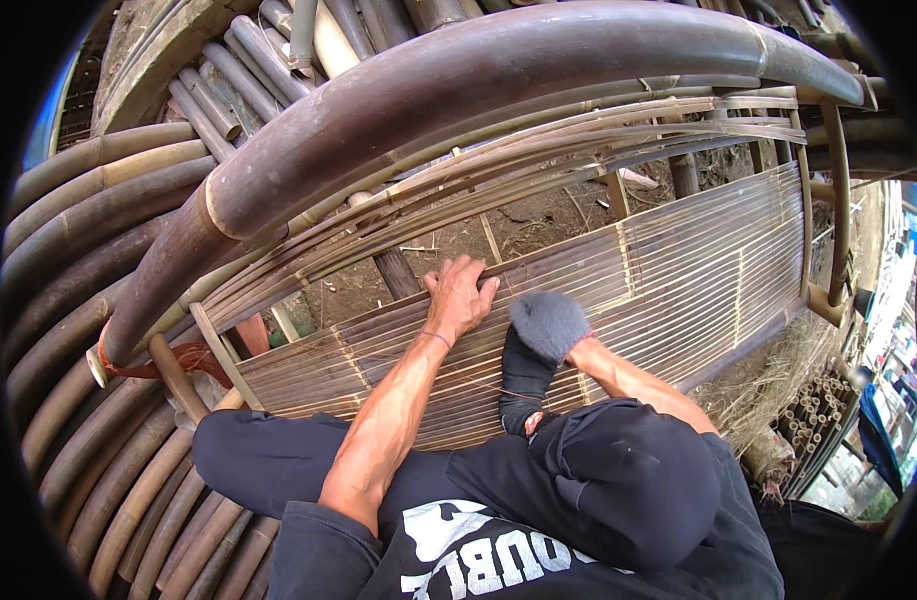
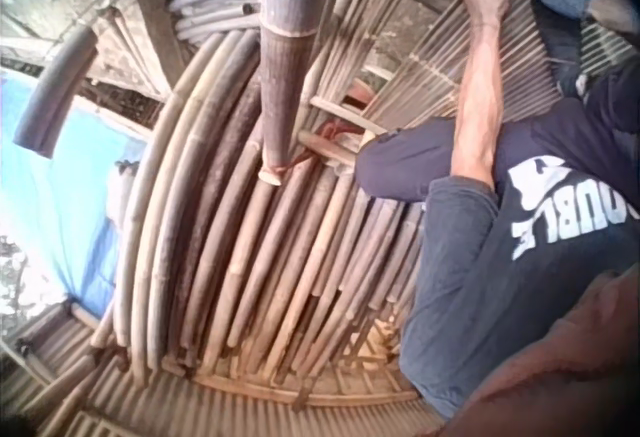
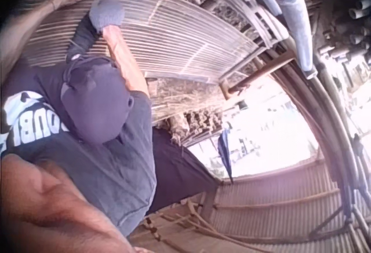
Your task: The person sits cross-legged on the ground and weaves thin bamboo strips into a larger bamboo frame. They use their hands to interlace the strips through the frame's structure, creating a woven mat or seat.
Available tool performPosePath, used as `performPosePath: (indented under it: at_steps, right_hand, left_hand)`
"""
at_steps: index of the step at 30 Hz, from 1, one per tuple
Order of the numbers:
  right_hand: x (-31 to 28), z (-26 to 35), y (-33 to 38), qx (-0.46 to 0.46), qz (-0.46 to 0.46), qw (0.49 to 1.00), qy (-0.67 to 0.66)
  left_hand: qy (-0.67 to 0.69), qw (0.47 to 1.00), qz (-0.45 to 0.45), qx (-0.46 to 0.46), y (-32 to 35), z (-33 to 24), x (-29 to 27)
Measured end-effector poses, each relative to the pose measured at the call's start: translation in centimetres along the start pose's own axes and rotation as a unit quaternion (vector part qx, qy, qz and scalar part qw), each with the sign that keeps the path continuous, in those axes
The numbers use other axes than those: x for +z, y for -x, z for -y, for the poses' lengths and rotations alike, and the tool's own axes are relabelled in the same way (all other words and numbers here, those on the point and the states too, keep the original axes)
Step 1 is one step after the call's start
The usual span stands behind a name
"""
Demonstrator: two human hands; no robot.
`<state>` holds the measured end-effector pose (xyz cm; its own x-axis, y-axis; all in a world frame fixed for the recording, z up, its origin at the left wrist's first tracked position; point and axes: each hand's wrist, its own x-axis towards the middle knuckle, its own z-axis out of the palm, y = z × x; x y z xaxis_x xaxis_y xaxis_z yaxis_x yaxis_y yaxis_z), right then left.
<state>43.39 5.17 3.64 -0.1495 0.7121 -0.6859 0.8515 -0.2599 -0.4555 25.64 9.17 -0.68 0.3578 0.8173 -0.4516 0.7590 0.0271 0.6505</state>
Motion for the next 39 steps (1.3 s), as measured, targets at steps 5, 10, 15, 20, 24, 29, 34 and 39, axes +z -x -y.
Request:
performPosePath:
  at_steps: [5, 10, 15, 20, 24, 29, 34, 39]
  right_hand:
    - [1.8, 2.4, -0.7, -0.151, -0.02, 0.987, 0.055]
    - [-0.4, 1.1, -0.4, -0.199, -0.027, 0.979, 0.018]
    - [-3.0, -3.2, 0.7, -0.022, 0.057, 0.987, -0.146]
    - [-2.0, -1.3, 0.7, -0.072, 0.038, 0.99, -0.119]
    - [-1.9, -0.2, 0.6, -0.062, 0.048, 0.991, -0.11]
    - [-1.7, -0.9, 0.5, -0.133, 0.036, 0.987, -0.085]
    - [-1.3, -0.3, 0.2, -0.093, 0.035, 0.993, -0.063]
    - [-2.3, 2.1, 0.2, -0.162, -0.01, 0.986, 0.031]
  left_hand:
    - [-0.012, 0.999, 0.03, -0.003, -0.4, 0.5, -0.1]
    - [0.008, 0.999, 0.03, -0.012, -0.5, 0.7, 0.2]
    - [-0.012, 0.998, 0.062, -0.016, -0.5, 0.3, -0.1]
    - [-0.086, 0.994, 0.058, -0.03, -0.3, -0.6, 0.0]
    - [-0.102, 0.995, 0.0, -0.005, 0.6, -1.1, 0.5]
    - [-0.111, 0.994, -0.02, -0.011, 0.8, -1.4, 1.0]
    - [-0.124, 0.992, 0.008, -0.006, 0.3, -1.3, 0.5]
    - [-0.2, 0.979, -0.04, 0.019, 0.8, -2.2, 1.2]
